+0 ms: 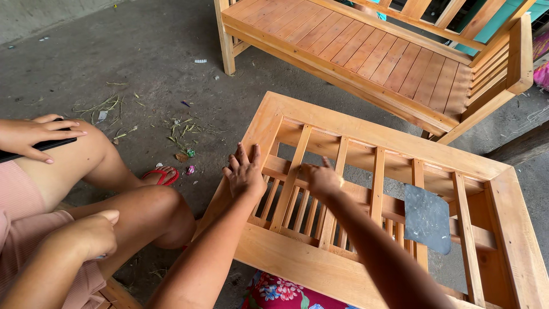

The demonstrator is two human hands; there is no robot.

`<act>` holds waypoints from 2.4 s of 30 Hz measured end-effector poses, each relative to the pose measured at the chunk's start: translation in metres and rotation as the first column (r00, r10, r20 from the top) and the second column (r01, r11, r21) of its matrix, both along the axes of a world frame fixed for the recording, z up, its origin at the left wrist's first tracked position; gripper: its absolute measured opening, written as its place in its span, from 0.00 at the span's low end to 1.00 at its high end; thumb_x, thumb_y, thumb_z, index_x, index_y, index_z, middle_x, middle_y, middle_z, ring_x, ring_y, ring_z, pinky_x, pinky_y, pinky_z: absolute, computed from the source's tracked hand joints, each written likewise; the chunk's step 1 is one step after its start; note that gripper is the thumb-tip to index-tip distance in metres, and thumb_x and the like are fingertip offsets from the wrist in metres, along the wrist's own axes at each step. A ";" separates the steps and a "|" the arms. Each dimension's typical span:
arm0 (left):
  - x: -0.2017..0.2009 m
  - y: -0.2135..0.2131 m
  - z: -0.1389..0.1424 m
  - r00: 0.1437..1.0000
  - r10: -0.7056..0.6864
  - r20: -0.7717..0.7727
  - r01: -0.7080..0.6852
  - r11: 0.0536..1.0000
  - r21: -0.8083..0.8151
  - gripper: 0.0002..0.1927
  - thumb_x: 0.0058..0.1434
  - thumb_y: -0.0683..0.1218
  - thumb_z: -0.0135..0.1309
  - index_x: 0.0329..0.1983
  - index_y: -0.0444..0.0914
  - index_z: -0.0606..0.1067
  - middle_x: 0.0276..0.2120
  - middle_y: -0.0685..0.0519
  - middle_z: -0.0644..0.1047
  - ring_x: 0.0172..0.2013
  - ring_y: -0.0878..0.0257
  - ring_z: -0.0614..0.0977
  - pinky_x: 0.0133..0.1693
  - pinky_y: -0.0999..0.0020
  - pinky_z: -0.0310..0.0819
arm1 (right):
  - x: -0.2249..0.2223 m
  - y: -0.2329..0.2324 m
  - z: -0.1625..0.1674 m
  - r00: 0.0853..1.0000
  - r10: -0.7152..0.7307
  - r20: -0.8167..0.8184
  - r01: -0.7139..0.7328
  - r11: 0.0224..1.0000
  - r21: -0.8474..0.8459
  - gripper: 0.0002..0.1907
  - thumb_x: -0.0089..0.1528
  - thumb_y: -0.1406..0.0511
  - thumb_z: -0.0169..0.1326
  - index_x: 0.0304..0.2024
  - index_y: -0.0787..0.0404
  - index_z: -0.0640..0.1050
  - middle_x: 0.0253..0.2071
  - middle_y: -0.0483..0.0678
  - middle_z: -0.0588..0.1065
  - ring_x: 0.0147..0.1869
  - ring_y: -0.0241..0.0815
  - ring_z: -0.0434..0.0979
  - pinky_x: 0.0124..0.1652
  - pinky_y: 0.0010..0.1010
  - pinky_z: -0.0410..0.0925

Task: The person sands a slatted wooden table frame with sandpaper, rubbing the rails and slats by hand while steadying the frame with the other hand. They reposition around the frame and continue sanding its edges and top surfaces throughout the clip.

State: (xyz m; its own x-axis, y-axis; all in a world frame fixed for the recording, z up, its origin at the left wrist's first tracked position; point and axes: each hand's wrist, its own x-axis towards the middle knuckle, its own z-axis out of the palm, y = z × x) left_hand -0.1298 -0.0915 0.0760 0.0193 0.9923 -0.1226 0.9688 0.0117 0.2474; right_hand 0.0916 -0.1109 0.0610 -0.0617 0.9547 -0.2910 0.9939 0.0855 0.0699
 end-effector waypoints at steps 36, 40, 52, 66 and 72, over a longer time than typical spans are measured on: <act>0.004 0.000 -0.009 1.000 -0.001 0.016 0.000 1.000 0.014 0.51 0.59 0.44 0.61 0.79 0.56 0.45 0.79 0.47 0.39 0.73 0.43 0.50 0.67 0.44 0.50 | -0.012 -0.010 0.024 0.985 -0.168 -0.040 0.165 0.984 -0.067 0.31 0.66 0.63 0.45 0.72 0.38 0.65 0.58 0.51 0.78 0.63 0.47 0.77 0.71 0.43 0.53; 0.004 0.000 -0.006 1.000 -0.021 0.002 0.021 1.000 -0.017 0.54 0.57 0.41 0.61 0.79 0.55 0.44 0.78 0.45 0.38 0.73 0.42 0.49 0.67 0.44 0.48 | -0.040 0.035 0.029 0.993 0.021 -0.113 -0.015 0.999 0.052 0.30 0.67 0.71 0.37 0.68 0.37 0.66 0.57 0.45 0.77 0.61 0.43 0.77 0.76 0.55 0.31; 0.006 0.000 -0.017 0.999 -0.033 0.015 0.033 0.998 0.048 0.53 0.55 0.42 0.62 0.78 0.54 0.47 0.78 0.43 0.42 0.72 0.39 0.53 0.64 0.40 0.51 | -0.058 0.065 0.002 0.978 0.204 0.052 -0.200 0.977 -0.069 0.21 0.68 0.61 0.42 0.64 0.46 0.72 0.59 0.44 0.76 0.65 0.42 0.74 0.75 0.57 0.31; 0.011 0.000 -0.018 1.000 -0.031 -0.003 0.031 0.995 0.097 0.49 0.56 0.44 0.62 0.78 0.54 0.50 0.77 0.42 0.43 0.71 0.40 0.54 0.63 0.40 0.52 | -0.059 0.064 -0.008 0.976 0.216 -0.038 -0.213 0.974 0.079 0.21 0.65 0.68 0.45 0.61 0.54 0.74 0.49 0.52 0.81 0.58 0.48 0.80 0.77 0.49 0.41; 0.010 -0.003 -0.018 0.998 -0.038 0.045 0.033 0.995 0.099 0.48 0.57 0.45 0.61 0.77 0.51 0.51 0.77 0.42 0.44 0.72 0.40 0.54 0.63 0.41 0.53 | -0.050 0.066 0.005 0.970 0.245 0.003 -0.244 0.969 -0.041 0.23 0.63 0.66 0.48 0.62 0.50 0.72 0.53 0.49 0.79 0.60 0.45 0.77 0.75 0.49 0.40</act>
